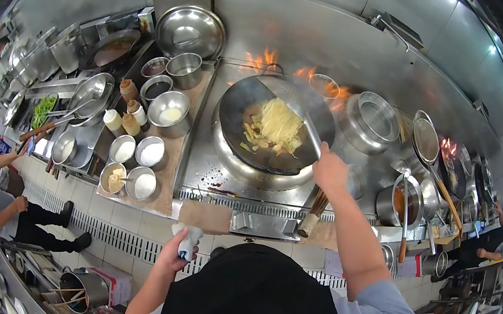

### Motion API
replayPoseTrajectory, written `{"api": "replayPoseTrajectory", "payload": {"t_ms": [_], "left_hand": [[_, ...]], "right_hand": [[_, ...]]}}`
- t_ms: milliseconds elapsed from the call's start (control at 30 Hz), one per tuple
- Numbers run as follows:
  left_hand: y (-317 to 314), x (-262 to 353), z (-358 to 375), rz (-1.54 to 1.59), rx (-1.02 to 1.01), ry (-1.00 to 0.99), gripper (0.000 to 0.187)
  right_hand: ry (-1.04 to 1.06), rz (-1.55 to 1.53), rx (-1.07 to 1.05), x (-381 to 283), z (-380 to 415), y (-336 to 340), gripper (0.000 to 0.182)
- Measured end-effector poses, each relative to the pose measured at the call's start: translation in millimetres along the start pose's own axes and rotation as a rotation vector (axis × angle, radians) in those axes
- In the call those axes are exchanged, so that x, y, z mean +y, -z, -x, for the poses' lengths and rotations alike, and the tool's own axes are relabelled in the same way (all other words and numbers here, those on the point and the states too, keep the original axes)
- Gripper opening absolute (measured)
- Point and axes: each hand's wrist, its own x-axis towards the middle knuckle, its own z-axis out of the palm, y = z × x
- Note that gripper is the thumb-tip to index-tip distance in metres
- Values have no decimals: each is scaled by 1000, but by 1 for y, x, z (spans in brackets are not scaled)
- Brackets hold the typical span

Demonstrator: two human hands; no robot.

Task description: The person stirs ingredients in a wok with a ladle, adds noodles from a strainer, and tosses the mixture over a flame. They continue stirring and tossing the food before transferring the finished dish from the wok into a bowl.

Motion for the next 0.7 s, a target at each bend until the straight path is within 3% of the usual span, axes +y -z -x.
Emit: {"api": "replayPoseTrajectory", "payload": {"t_ms": [233,467,533,567,633,667,700], "left_hand": [[-8,-5,-5,37,35,-14,41],[-24,-15,-14,17,37,-24,39],[-23,-20,-11,20,64,-20,39],[-25,-22,-9,32,95,-38,39],[-22,-25,-8,47,64,-32,41],[-23,-27,-8,27,41,-15,41],[-24,-29,-7,26,44,-17,42]], "right_hand": [[38,68,73,5,-21,25,60],[115,137,33,35,-47,-3,58],[137,-297,239,57,-35,-9,44],[127,-287,247,62,-27,6,44],[-171,-1030,-156,84,-5,40,24],[-195,-1025,-128,99,5,42,24],[-261,-1256,-143,114,19,43,19]]}}
